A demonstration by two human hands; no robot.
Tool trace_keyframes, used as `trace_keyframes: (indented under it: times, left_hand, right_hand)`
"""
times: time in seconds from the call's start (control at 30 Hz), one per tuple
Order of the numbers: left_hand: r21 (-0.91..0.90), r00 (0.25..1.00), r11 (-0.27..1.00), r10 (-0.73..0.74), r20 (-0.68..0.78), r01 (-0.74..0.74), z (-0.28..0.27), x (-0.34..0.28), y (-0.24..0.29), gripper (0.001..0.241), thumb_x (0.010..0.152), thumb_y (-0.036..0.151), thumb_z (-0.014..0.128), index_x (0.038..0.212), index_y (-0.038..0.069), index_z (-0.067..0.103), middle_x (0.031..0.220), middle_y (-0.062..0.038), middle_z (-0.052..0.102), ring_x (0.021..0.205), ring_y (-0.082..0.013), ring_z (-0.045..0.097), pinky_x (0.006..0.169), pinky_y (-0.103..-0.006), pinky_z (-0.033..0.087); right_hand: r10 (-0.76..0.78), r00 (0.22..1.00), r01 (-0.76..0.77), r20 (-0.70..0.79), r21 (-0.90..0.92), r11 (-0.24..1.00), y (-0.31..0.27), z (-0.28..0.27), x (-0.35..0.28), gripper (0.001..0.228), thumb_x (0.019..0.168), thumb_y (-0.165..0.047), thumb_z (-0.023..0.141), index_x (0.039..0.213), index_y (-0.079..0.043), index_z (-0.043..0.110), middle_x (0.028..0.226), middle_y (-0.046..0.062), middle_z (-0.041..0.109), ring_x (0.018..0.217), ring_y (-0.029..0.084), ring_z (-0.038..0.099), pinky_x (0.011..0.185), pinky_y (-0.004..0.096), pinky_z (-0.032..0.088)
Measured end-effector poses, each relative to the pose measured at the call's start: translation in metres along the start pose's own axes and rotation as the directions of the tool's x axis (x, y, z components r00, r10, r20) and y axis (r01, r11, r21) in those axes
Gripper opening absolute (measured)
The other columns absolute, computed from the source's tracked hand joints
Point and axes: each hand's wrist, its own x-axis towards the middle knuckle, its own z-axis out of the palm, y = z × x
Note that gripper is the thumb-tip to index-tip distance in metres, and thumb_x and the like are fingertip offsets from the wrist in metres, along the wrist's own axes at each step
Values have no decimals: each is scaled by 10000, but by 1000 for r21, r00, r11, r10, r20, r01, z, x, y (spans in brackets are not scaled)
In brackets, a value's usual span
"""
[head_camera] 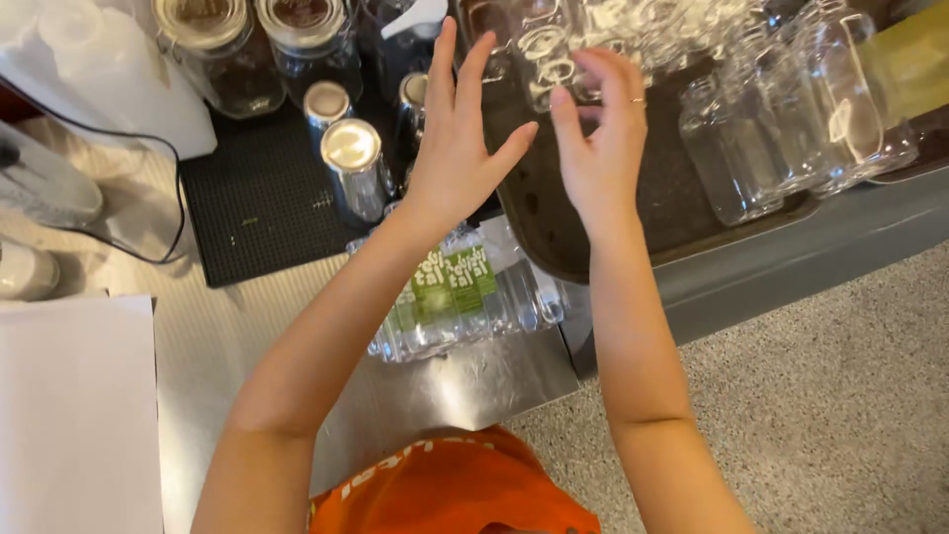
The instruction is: Peel labels from a sheet and apply them to clear plastic bottles.
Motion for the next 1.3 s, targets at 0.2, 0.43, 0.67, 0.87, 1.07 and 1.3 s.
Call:
trace_keyframes:
  times: [0.2, 0.43, 0.67, 0.87, 1.07, 1.3]
  left_hand:
    - [41, 999, 999, 28, -16, -27, 60, 72, -50, 1012, 967, 458, 878, 1648, 95, 223, 1715, -254, 127, 1612, -437, 189, 1322, -578, 174]
    - [-17, 994, 994, -112, 10, 112, 62, 91, -52, 1186, 813, 478, 905, 1600, 26, 142, 1624, -258, 338, 1512, -390, 358, 1260, -595, 104]
    - [-82, 991, 991, -112, -68, 106, 60, 60, -61, 840, 983, 273, 788, 1618, 53, 284, 1631, -209, 422, 1458, -379, 492, 1243, -465, 351]
    - [-212, 991, 975, -94, -98, 72, -9, 8, 2, 720, 1009, 185, 748, 1592, 50, 348, 1653, -213, 375, 1464, -357, 524, 1082, -365, 547]
    - [139, 991, 984, 121, -59, -112, -123, -116, 52, 690, 960, 54, 804, 1515, -80, 415, 1591, -301, 391, 1446, -415, 525, 1171, -421, 500]
    - [364, 995, 927, 102, -15, -89, -219, -283, 70, 641, 909, -1, 776, 1471, -53, 471, 1543, -284, 442, 1413, -447, 532, 1171, -457, 504]
  right_hand:
    - [111, 994, -111, 22, 30, 993, 6, 3, 16, 334, 1052, -148, 740, 1354, -78, 616, 1372, 68, 586, 1164, 187, 646, 854, 282, 642]
    - [361, 921, -387, 146, 236, 891, 20, 15, 21, 446, 985, -215, 697, 1381, -61, 564, 1344, 86, 579, 1045, 136, 683, 668, 273, 651]
    - [387, 901, -426, 197, 225, 876, 14, 23, 7, 404, 1017, -210, 685, 1375, -50, 587, 1308, 104, 659, 941, 111, 683, 633, 255, 604]
    - [486, 868, -485, 100, 384, 786, -26, 14, -32, 335, 1123, -266, 586, 1352, -26, 637, 1252, 124, 703, 917, 109, 671, 700, 235, 555]
    - [443, 854, -510, 271, 601, 615, -144, 50, -119, 567, 1106, -426, 509, 1534, -65, 419, 1354, 117, 624, 1028, 126, 607, 766, 262, 560]
    - [262, 789, -524, 555, 386, 759, -235, 109, -227, 677, 1050, -300, 657, 1563, -39, 301, 1407, 152, 507, 1063, 181, 592, 812, 290, 548]
